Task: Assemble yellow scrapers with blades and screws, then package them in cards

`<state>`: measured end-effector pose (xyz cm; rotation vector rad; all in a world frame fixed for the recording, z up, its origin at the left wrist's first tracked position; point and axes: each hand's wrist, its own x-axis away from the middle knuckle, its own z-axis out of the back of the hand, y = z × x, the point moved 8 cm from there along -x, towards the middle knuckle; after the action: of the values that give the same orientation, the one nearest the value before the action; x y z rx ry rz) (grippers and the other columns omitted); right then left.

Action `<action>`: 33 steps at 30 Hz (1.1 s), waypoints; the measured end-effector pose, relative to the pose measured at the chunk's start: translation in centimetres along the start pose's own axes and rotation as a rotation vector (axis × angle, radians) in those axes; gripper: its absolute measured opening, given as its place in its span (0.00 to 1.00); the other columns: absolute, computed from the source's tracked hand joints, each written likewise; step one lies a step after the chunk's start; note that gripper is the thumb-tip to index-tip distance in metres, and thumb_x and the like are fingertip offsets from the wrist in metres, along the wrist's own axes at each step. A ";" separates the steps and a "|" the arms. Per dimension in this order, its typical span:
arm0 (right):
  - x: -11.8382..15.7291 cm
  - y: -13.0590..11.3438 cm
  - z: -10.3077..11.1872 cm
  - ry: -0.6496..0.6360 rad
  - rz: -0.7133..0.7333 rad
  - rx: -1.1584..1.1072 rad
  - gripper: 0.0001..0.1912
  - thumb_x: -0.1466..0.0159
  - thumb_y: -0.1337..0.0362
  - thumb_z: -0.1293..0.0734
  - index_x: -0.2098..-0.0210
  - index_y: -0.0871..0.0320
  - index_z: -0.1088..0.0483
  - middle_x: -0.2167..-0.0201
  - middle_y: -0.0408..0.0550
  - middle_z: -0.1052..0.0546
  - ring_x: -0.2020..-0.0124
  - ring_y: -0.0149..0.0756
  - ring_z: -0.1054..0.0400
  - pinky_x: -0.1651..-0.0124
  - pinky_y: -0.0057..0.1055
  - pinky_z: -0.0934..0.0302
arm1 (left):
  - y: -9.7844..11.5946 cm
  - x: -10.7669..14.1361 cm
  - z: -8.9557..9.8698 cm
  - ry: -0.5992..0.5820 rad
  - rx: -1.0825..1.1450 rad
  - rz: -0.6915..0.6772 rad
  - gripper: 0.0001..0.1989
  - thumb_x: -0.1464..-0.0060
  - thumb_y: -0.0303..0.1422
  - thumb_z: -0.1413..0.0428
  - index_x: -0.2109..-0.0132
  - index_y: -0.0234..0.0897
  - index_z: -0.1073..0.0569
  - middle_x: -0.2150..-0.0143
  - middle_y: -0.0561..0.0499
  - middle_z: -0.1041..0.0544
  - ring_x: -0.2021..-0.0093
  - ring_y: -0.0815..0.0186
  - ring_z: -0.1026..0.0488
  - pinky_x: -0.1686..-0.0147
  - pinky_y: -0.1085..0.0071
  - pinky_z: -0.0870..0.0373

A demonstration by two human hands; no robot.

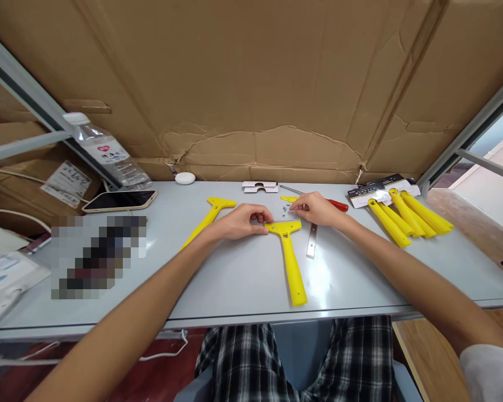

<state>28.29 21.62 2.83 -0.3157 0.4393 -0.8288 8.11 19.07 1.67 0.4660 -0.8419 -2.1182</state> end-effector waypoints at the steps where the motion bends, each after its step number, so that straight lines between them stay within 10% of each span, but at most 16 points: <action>1: -0.4 -0.3 -0.3 -0.017 0.028 0.002 0.11 0.31 0.68 0.29 0.54 0.54 0.14 0.60 0.48 0.15 0.61 0.36 0.25 0.56 0.31 0.39 | 0.0 0.0 0.0 0.003 0.001 -0.001 0.17 0.47 0.42 0.32 0.52 0.41 0.17 0.51 0.48 0.15 0.52 0.58 0.22 0.48 0.62 0.25; 14: -1.8 -1.4 -1.7 -0.133 0.111 0.040 0.11 0.30 0.69 0.31 0.56 0.53 0.15 0.60 0.46 0.15 0.59 0.36 0.25 0.54 0.30 0.39 | 0.4 0.0 0.0 0.009 -0.005 -0.022 0.16 0.46 0.42 0.33 0.52 0.41 0.17 0.52 0.49 0.15 0.53 0.58 0.23 0.49 0.62 0.26; 33: 3.8 -3.6 0.3 -0.061 0.101 -0.091 0.09 0.26 0.63 0.31 0.55 0.55 0.17 0.61 0.49 0.17 0.61 0.37 0.27 0.55 0.34 0.36 | 0.3 0.1 -0.2 0.035 -0.021 -0.041 0.16 0.44 0.42 0.33 0.51 0.40 0.18 0.52 0.48 0.15 0.54 0.60 0.23 0.51 0.63 0.25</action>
<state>28.38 16.49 3.68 -0.3986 0.4331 -0.6999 8.30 18.78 1.76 0.5125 -0.7961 -2.1481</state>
